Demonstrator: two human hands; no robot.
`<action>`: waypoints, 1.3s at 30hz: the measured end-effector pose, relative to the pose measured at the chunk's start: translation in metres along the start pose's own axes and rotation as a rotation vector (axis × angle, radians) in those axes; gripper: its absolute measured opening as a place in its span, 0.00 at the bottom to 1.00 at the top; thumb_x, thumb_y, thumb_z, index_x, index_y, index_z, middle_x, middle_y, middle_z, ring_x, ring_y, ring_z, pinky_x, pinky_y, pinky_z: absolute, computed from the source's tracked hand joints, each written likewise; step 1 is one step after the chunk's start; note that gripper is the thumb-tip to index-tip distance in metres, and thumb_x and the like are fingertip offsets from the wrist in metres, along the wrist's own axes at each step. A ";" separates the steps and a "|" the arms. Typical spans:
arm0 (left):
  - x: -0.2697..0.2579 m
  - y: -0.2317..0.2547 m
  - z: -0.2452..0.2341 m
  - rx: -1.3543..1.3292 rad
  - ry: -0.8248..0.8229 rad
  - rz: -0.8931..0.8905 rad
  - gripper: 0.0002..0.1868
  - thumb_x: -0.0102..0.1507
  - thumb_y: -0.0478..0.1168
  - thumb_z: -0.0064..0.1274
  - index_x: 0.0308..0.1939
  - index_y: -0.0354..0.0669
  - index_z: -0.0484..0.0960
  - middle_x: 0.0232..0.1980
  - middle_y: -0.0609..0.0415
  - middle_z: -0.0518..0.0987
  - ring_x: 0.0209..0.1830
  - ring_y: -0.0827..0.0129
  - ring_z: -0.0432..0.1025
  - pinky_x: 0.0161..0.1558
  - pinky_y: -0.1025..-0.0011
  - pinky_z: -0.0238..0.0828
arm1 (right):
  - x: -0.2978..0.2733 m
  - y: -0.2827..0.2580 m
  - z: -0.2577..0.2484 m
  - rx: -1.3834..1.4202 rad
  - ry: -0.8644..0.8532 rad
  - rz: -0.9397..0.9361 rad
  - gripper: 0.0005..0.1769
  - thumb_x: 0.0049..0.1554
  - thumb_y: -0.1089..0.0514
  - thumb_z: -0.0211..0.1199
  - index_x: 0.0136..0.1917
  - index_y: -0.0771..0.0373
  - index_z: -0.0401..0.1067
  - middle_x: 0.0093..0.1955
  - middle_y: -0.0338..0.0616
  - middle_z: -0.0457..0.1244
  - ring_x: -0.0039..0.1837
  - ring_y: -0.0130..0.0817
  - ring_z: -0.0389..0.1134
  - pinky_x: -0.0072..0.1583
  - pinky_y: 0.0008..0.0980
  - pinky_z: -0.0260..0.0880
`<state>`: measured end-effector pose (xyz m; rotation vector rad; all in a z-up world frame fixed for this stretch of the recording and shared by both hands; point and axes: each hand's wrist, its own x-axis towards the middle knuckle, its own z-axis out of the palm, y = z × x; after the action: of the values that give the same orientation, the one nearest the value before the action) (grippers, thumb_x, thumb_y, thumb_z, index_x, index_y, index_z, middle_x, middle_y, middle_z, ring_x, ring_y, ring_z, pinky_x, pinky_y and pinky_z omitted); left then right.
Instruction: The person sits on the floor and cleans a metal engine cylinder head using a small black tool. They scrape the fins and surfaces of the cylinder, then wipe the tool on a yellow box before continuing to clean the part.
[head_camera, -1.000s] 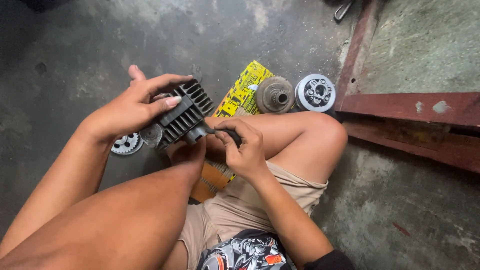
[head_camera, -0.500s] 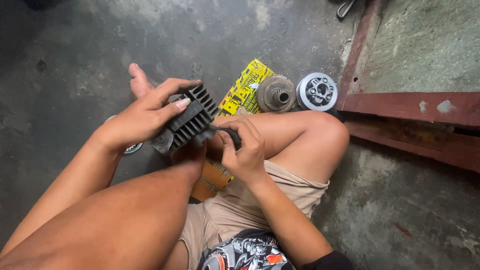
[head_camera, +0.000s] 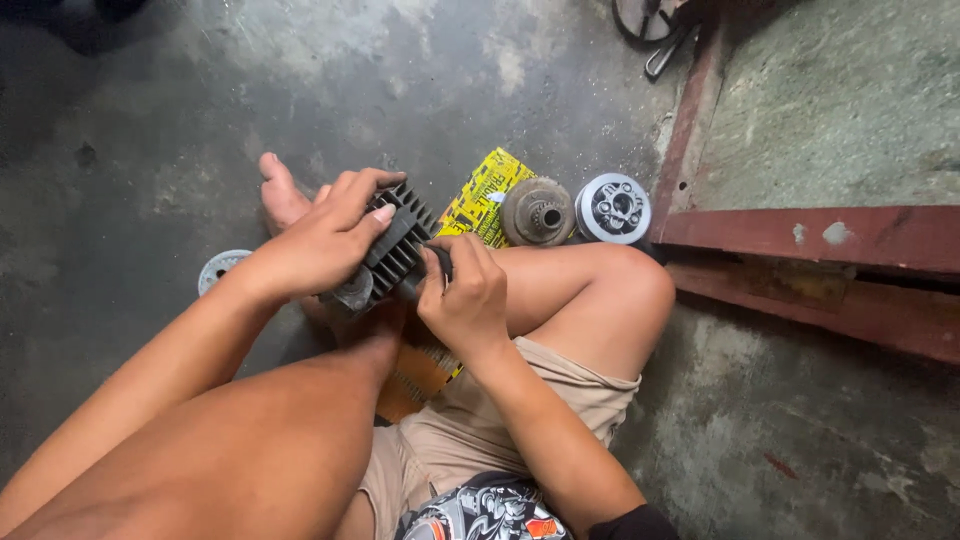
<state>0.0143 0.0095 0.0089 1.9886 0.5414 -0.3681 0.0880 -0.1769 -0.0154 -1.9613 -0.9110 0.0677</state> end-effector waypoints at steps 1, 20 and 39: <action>0.000 0.001 0.001 0.000 0.004 0.003 0.24 0.71 0.47 0.36 0.71 0.52 0.62 0.63 0.42 0.66 0.64 0.45 0.60 0.69 0.45 0.51 | 0.001 0.001 0.001 -0.001 0.001 -0.005 0.03 0.60 0.63 0.63 0.43 0.62 0.72 0.34 0.42 0.62 0.39 0.45 0.69 0.42 0.35 0.72; -0.003 0.005 0.006 -0.050 0.050 -0.135 0.23 0.71 0.49 0.36 0.70 0.53 0.60 0.65 0.44 0.63 0.65 0.44 0.57 0.71 0.46 0.47 | 0.020 -0.003 0.008 -0.091 -0.068 -0.061 0.04 0.59 0.57 0.64 0.43 0.57 0.72 0.36 0.39 0.61 0.41 0.44 0.71 0.42 0.37 0.73; -0.010 0.003 0.011 -0.070 0.061 -0.078 0.25 0.70 0.50 0.38 0.71 0.51 0.61 0.69 0.39 0.62 0.66 0.36 0.56 0.72 0.45 0.45 | 0.007 0.006 0.014 -0.046 0.033 -0.086 0.04 0.57 0.59 0.66 0.41 0.56 0.73 0.34 0.36 0.62 0.38 0.39 0.70 0.40 0.31 0.71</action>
<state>0.0071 -0.0036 0.0105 1.9200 0.6637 -0.3330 0.0911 -0.1639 -0.0253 -1.9568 -0.9822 -0.0352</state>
